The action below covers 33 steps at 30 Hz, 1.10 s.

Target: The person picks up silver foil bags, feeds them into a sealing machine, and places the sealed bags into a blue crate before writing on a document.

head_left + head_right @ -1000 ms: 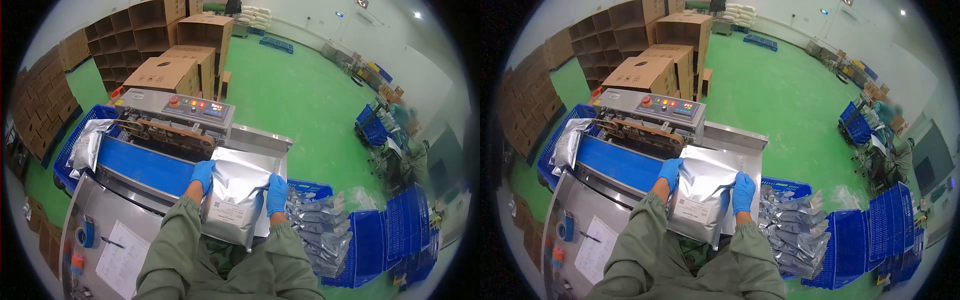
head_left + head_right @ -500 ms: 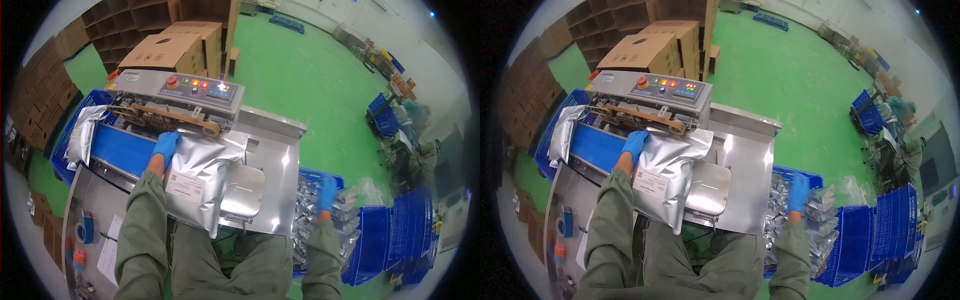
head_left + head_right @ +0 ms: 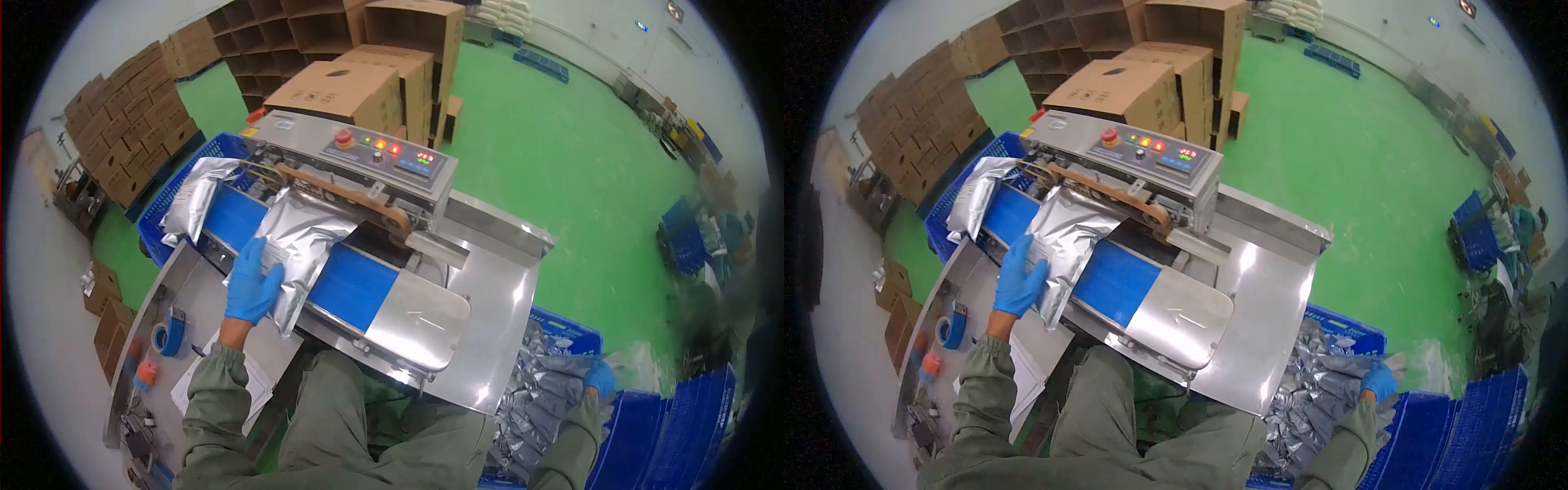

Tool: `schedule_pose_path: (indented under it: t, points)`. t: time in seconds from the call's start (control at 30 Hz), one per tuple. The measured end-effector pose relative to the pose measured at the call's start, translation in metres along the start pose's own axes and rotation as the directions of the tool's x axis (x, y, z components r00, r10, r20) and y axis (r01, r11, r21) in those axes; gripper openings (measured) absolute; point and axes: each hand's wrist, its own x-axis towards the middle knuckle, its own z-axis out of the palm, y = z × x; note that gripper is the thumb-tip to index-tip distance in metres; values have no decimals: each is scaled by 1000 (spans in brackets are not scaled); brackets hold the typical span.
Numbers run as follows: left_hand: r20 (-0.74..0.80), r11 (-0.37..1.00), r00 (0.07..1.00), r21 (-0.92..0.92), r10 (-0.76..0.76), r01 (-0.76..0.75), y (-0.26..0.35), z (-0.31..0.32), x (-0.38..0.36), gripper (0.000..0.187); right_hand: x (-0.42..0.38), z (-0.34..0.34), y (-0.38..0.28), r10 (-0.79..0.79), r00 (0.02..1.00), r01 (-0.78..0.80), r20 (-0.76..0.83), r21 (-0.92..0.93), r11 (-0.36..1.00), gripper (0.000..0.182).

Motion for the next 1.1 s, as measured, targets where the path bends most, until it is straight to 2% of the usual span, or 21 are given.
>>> schedule_pose_path:
  t: [0.07, 0.13, 0.2, 0.23, 0.27, 0.3, 0.33, 0.37, 0.43, 0.5, 0.53, 0.6, 0.67, 0.8, 0.83, 0.9, 0.97, 1.0, 1.03, 1.07, 1.1]
  points:
    - [-36, 999, 998, 30, 43, -42, 17, -7, 0, 49, 1, -41, -7, -10, 995, 13, -98, 33, 999, 34]
    - [31, 987, 996, -137, 85, -80, 52, -13, -1, 47, 2, -87, -5, -15, 982, 26, -188, 52, 998, 33]
    - [162, 910, 966, -396, 201, -123, 90, -5, 1, 47, 4, -122, 1, -165, 778, 313, -606, 147, 938, 28]
    - [132, 877, 931, -403, 339, -263, 109, 10, -1, 47, -5, -154, -8, -162, 772, 316, -615, 150, 937, 28]
    - [103, 824, 876, -406, 471, -395, 131, 26, -6, 46, -27, -195, -26, -149, 707, 443, -692, 269, 855, 25]
    - [164, 783, 881, -548, 444, -293, 170, 25, -13, 48, -45, -227, -41, -114, 637, 566, -763, 362, 740, 22]
    - [260, 746, 844, -627, 469, -222, 196, 44, -24, 53, -53, -249, -48, -110, 625, 572, -773, 358, 738, 22]
    - [182, 641, 788, -700, 588, -316, 222, 67, -36, 61, -60, -267, -53, -113, 606, 611, -787, 370, 700, 21]
    - [134, 518, 766, -807, 628, -283, 277, 81, -53, 69, -79, -298, -66, -117, 573, 659, -811, 371, 654, 21]
    - [39, 534, 762, -737, 646, -414, 311, 116, -77, 74, -103, -319, -80, -184, 700, 649, -690, 508, 566, 19]
    - [30, 533, 766, -736, 642, -418, 316, 116, -89, 74, -119, -326, -89, -187, 692, 657, -697, 502, 563, 19]
    - [355, 584, 720, -807, 596, -86, 327, 114, -107, 73, -153, -333, -108, -327, 722, 675, -610, 518, 526, 17]
    - [383, 572, 727, -820, 571, -17, 310, 115, -123, 70, -182, -330, -126, -447, 637, 767, -628, 455, 452, 16]
    - [550, 597, 682, -776, 482, 204, 269, 147, -152, 66, -228, -299, -160, -549, 613, 789, -568, 417, 450, 14]
    - [545, 595, 689, -778, 478, 203, 261, 137, -149, 66, -229, -296, -166, -566, 607, 793, -558, 386, 471, 14]
    - [324, 558, 834, -830, 447, 23, 234, 109, -140, 64, -228, -300, -165, -543, 624, 780, -561, 415, 468, 13]
    - [271, 629, 934, -774, 231, 69, 181, 47, -94, 56, -231, -299, -162, -511, 660, 751, -551, 456, 477, 12]
    - [65, 814, 989, -576, 135, -73, 131, 43, -68, 54, -230, -297, -158, -506, 673, 740, -540, 484, 467, 11]
    - [-91, 905, 995, -420, 33, -68, 63, 57, -50, 58, -230, -296, -153, -503, 685, 728, -527, 510, 458, 10]
    - [19, 983, 985, -67, -172, 172, 14, 26, -24, 60, -232, -296, -152, -503, 688, 726, -523, 510, 461, 10]
    - [-212, 850, 940, 408, -267, 334, 3, -6, -6, 64, -233, -296, -152, -496, 679, 734, -542, 499, 460, 8]
